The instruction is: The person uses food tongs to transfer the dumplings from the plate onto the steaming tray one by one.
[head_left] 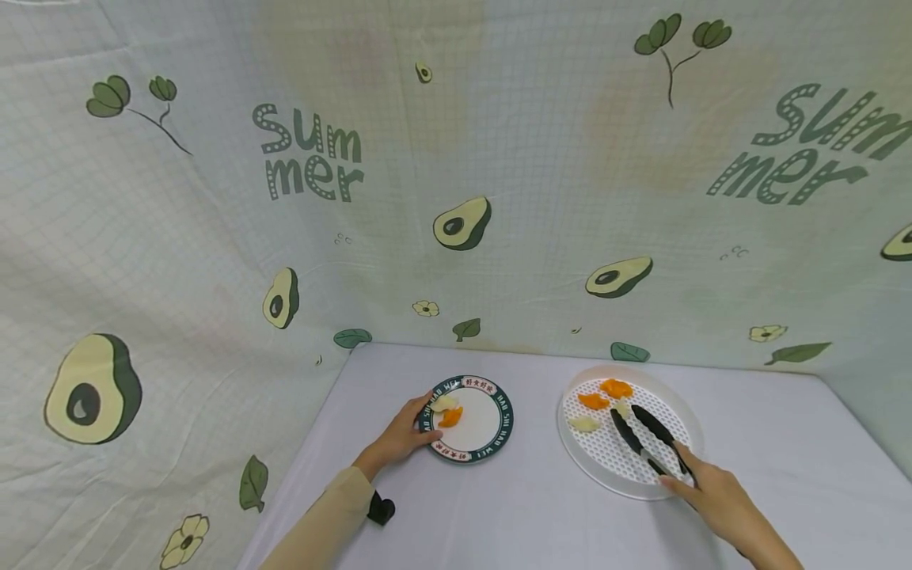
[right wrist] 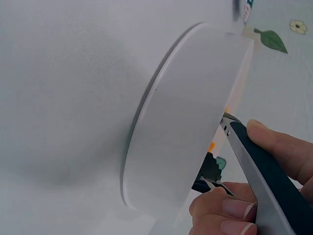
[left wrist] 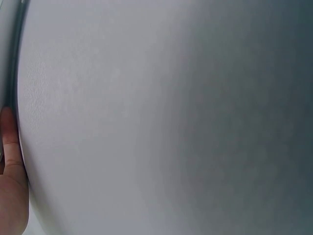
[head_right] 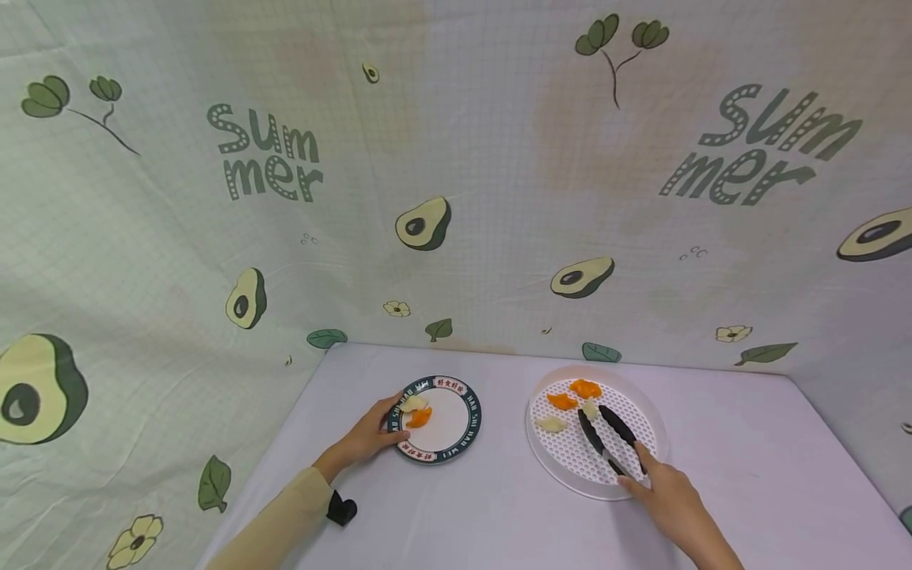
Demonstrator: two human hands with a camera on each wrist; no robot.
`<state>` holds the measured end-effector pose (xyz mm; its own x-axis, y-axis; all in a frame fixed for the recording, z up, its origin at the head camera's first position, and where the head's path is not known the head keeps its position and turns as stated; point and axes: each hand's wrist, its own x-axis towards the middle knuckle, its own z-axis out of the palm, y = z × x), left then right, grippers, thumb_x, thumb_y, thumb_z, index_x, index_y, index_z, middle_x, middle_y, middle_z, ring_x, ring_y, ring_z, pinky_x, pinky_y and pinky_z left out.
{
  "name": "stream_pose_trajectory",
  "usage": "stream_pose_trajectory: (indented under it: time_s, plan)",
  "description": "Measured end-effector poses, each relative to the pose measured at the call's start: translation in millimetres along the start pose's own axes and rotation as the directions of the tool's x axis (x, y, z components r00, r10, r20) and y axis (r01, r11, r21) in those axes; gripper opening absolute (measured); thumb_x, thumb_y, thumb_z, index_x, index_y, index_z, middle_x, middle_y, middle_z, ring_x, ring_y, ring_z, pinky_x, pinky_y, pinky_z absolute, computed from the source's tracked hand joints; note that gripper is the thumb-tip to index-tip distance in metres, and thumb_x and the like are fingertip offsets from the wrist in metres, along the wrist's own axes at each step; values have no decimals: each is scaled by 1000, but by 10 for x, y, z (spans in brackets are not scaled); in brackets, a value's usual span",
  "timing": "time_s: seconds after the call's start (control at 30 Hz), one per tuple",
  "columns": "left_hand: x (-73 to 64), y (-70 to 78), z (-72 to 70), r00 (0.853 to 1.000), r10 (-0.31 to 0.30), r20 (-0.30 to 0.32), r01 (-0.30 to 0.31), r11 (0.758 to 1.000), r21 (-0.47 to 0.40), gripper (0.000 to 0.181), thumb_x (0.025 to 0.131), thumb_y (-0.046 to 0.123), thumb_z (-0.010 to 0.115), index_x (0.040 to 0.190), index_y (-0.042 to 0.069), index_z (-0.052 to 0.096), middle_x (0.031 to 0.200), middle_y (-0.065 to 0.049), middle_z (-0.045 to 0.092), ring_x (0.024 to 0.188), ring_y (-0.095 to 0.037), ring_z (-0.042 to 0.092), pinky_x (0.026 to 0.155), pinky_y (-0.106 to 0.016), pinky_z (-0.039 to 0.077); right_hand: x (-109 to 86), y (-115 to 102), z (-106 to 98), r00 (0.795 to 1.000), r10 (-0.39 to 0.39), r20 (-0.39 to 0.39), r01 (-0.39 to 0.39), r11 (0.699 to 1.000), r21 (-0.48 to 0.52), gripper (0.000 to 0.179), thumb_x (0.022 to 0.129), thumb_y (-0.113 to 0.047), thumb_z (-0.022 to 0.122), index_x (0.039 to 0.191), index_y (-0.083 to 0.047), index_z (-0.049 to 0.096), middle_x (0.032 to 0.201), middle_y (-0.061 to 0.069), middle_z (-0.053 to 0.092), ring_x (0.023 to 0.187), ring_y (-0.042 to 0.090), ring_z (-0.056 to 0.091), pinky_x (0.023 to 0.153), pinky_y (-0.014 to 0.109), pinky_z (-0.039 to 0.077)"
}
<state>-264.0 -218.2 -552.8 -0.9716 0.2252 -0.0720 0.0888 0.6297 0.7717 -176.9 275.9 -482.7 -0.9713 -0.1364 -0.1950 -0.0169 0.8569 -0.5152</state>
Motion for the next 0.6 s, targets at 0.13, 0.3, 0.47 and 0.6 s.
stream_pose_trajectory:
  time_s: [0.13,0.3,0.47,0.6]
  plan:
    - [5,-2,-2,1000,-5,1,5,1000,1,84,90,28,76,157,10,29,156,-19,34,144,-39,29,117,-56,23,-38,-71,-54,1000,11,1,-11,1000,16,84,99,-42,59,143,21,26,96,33,60,96,50,59,80,57,52]
    - [-3,-7,-8,1000,-4,4,4,1000,-9,84,90,28,76,157,10,30,155,-20,34,144,-40,29,117,-57,23,-77,-188,-107,1000,-8,-14,9,999,51,81,100,-39,59,147,18,24,72,6,44,68,20,44,59,34,41]
    - [-5,-10,-4,1000,-11,8,11,1000,2,85,90,31,76,158,10,29,156,-20,33,144,-41,29,116,-58,24,-111,-298,-117,997,-58,-51,61,997,50,80,100,-39,59,149,14,26,71,3,44,66,18,44,56,31,40]
    - [-1,0,-5,1000,-13,3,13,1000,4,86,89,32,76,158,11,28,156,-20,33,144,-41,29,116,-58,24,-128,-380,-86,991,-113,-72,120,987,105,77,99,-37,62,151,9,29,70,2,41,65,13,43,54,27,38]
